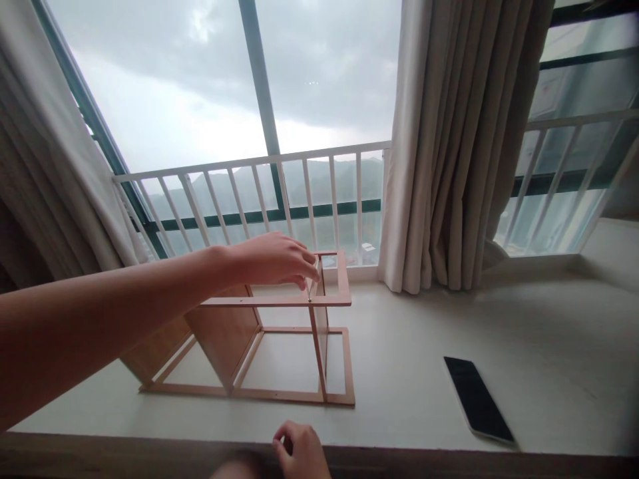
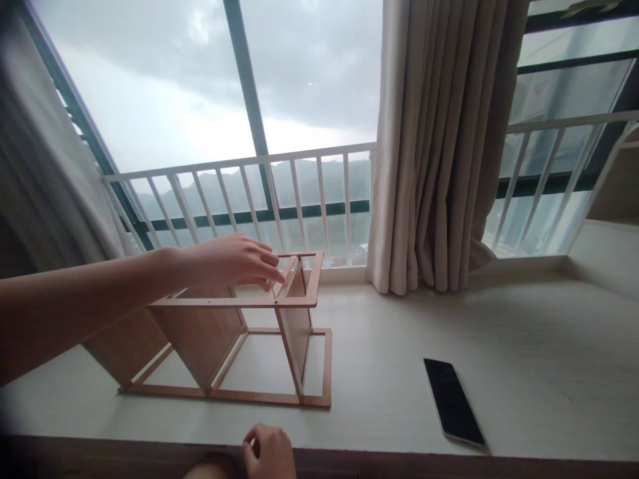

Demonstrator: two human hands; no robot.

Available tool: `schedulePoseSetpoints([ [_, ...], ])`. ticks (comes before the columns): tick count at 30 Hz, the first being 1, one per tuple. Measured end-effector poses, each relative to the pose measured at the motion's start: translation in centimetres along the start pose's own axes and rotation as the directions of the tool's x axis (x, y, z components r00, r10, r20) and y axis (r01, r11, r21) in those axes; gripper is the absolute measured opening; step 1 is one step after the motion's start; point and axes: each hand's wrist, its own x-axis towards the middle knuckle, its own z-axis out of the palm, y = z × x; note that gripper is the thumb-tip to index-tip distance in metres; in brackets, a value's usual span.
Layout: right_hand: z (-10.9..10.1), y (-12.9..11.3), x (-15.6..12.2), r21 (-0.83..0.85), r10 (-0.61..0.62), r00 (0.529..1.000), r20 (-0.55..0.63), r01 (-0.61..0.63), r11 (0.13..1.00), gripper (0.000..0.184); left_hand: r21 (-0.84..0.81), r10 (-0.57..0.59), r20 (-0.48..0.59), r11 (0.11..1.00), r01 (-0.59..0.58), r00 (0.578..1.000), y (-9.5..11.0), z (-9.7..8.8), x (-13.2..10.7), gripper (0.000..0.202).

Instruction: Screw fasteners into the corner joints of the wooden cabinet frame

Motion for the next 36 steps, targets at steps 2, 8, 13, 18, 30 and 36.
schedulePoseSetpoints([
  [2,0.1,-0.2,0.0,0.007,-0.01,0.999,0.04,0.009,1.0,0.013,-0.028,-0.127,-0.012,0.992,0.127,0.992,-0.2,0.4,-0.2,0.04],
  [8,-0.2,-1.1,-0.2,0.033,-0.021,0.998,0.063,0.019,0.999,0.013,-0.291,-0.434,0.206,0.829,0.478,0.877,-0.1,1.5,0.4,0.07],
  [13,0.0,-0.9,-0.3,0.032,-0.004,0.997,0.077,0.002,0.999,0.011,-0.374,-0.338,0.254,0.83,0.414,0.906,-0.4,1.4,1.2,0.051],
  [18,0.4,-0.4,-0.2,0.031,0.011,0.998,0.068,-0.014,0.999,0.01,-0.183,-0.149,0.151,0.967,0.176,0.977,-1.1,0.9,1.2,0.025],
  [30,0.9,0.5,-0.4,0.033,0.039,0.996,0.082,-0.042,0.999,0.011,0.034,-0.408,-0.01,0.912,0.408,0.913,1.4,0.2,0.3,0.06],
  [36,1.1,0.4,-0.3,0.039,0.037,0.994,0.106,-0.042,0.998,0.012,-0.242,-0.645,0.281,0.669,0.703,0.711,1.4,1.5,1.1,0.065],
])
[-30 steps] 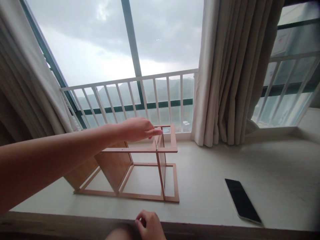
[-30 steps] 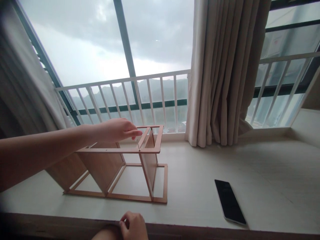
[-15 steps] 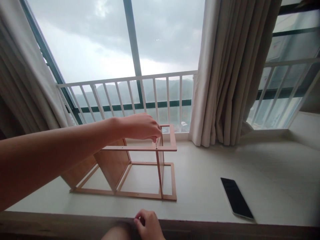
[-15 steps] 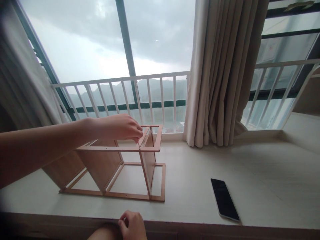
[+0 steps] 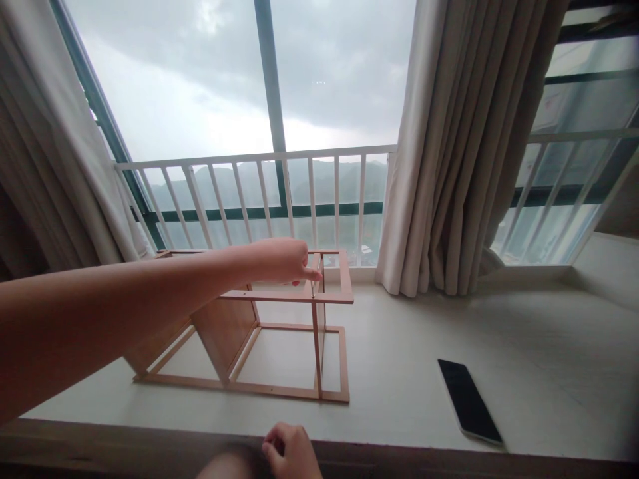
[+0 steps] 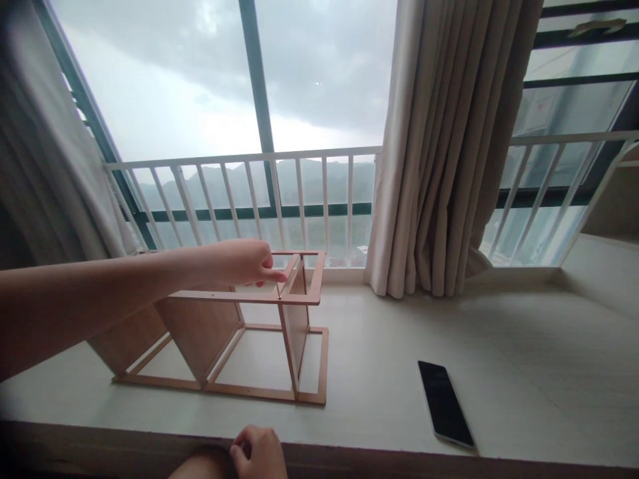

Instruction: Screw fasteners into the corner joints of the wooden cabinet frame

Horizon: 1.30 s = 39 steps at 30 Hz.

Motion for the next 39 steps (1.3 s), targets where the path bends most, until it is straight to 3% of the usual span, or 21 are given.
schedulePoseSetpoints([
  [4,-0.4,-0.6,-0.2,-0.004,0.008,1.0,0.02,-0.008,1.0,0.012,-0.105,0.066,0.058,0.993,-0.059,0.996,0.2,0.2,0.0,0.045],
  [7,-0.6,-0.9,-0.3,-0.013,0.012,1.0,0.027,-0.012,1.0,0.013,-0.015,0.277,-0.009,0.961,-0.277,0.961,0.2,-0.1,-0.1,0.027],
  [11,-0.5,-1.0,-0.4,-0.02,0.003,0.999,0.041,-0.002,1.0,0.013,0.246,0.597,-0.037,0.783,-0.572,0.802,-0.4,-1.0,-0.2,0.021],
  [14,-0.4,-0.8,-0.5,-0.027,0.002,0.999,0.052,-0.001,1.0,0.014,0.348,0.701,-0.025,0.675,-0.651,0.713,-1.0,-1.5,-0.2,0.019],
  [16,-0.3,-0.8,-0.5,-0.032,0.001,0.999,0.047,0.0,0.999,0.014,0.343,0.681,-0.052,0.699,-0.628,0.73,-1.2,-1.5,-0.3,0.021],
  [19,-0.4,-0.8,-0.5,-0.043,0.0,0.999,0.037,0.002,0.999,0.015,0.263,0.49,-0.127,0.855,-0.447,0.862,-1.1,-0.9,-0.2,0.05],
  [21,-0.5,-0.9,-0.6,-0.043,-0.001,0.999,0.039,0.003,0.999,0.015,0.158,0.31,-0.104,0.943,-0.292,0.945,-0.8,-0.5,0.0,0.065],
  [23,-0.6,-0.9,-0.6,-0.039,-0.002,0.999,0.039,0.004,0.999,0.015,0.053,0.194,-0.029,0.98,-0.193,0.98,-0.5,-0.3,0.1,0.069],
  [25,-0.6,-1.0,-0.6,-0.038,-0.001,0.999,0.041,0.003,0.999,0.015,-0.026,0.172,0.038,0.985,-0.171,0.984,-0.3,-0.4,0.3,0.067],
  [31,-0.4,-0.7,-0.8,-0.027,0.008,0.998,0.07,-0.006,1.0,0.014,-0.1,0.29,0.165,0.956,-0.276,0.943,-0.8,-1.0,1.0,0.049],
  [35,-0.6,-1.0,-1.0,-0.014,0.017,0.997,0.075,-0.016,1.0,0.015,-0.043,0.375,0.147,0.927,-0.373,0.915,-1.3,-0.8,1.2,0.042],
  [39,-0.9,-1.2,-1.0,-0.018,0.02,0.997,0.078,-0.019,1.0,0.015,0.128,0.442,0.061,0.886,-0.446,0.895,-1.1,-0.7,1.1,0.037],
])
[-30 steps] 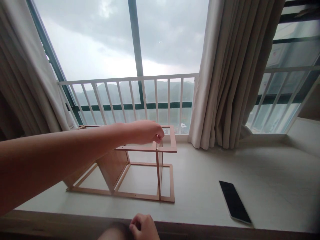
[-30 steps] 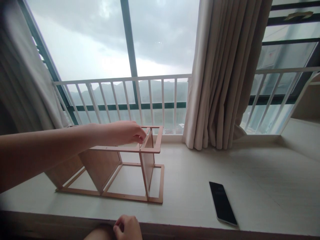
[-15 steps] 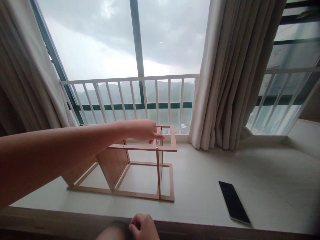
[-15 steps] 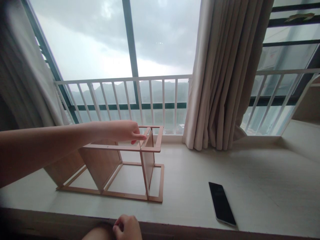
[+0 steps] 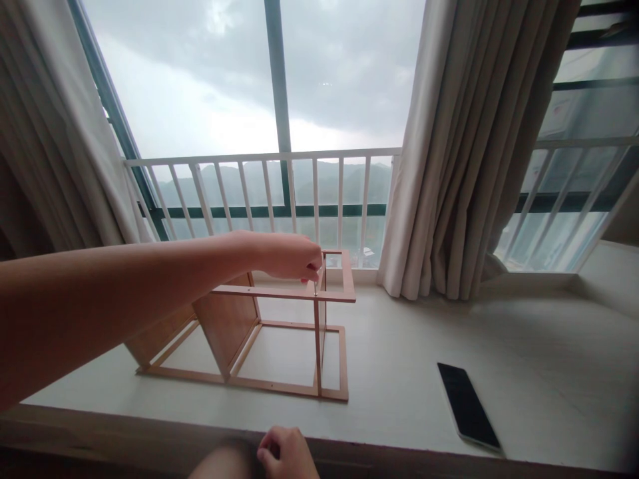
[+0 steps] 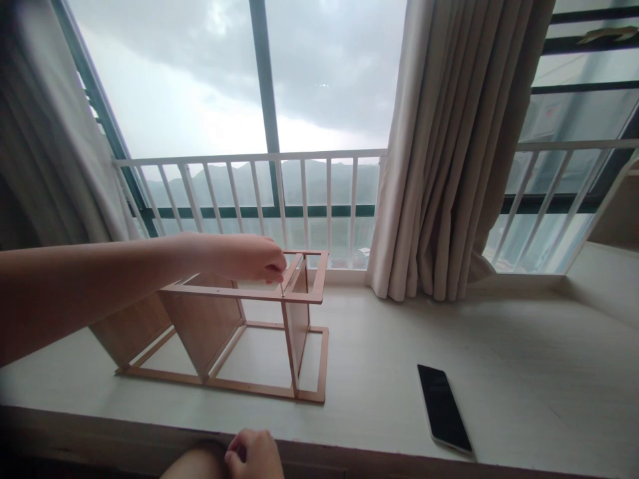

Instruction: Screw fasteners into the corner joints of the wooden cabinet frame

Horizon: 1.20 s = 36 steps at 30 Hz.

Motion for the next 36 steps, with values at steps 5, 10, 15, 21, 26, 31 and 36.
schedulePoseSetpoints([
  [5,0.0,0.2,0.0,0.017,-0.005,1.0,0.006,0.005,1.0,0.016,0.155,0.148,-0.05,0.978,-0.138,0.988,0.1,-0.4,-0.1,0.028],
  [10,0.3,0.6,-0.1,-0.002,-0.019,1.0,0.001,0.019,1.0,0.016,0.16,0.202,-0.081,0.969,-0.187,0.976,-0.2,-0.3,-0.2,0.026],
  [15,0.5,0.7,0.0,0.001,-0.018,1.0,0.012,0.018,1.0,0.016,0.086,0.038,-0.016,0.996,-0.037,0.999,-0.3,0.1,0.0,0.03],
  [21,0.2,0.3,-0.1,0.013,-0.021,1.0,0.012,0.021,1.0,0.016,0.127,0.08,0.112,0.987,-0.094,0.99,-0.5,0.1,-0.1,0.026],
  [26,0.1,0.1,-0.2,0.008,-0.022,1.0,0.005,0.022,1.0,0.016,0.105,0.048,0.105,0.993,-0.059,0.993,0.2,-0.1,-0.7,0.026],
  [31,0.2,-0.1,-0.2,0.014,-0.015,1.0,0.013,0.015,1.0,0.017,0.083,-0.193,-0.019,0.978,0.193,0.981,1.4,0.2,-1.1,0.056],
  [36,0.4,-0.1,-0.2,0.004,-0.016,1.0,0.022,0.016,1.0,0.017,0.021,-0.282,-0.058,0.959,0.283,0.958,1.7,0.8,-1.1,0.06],
])
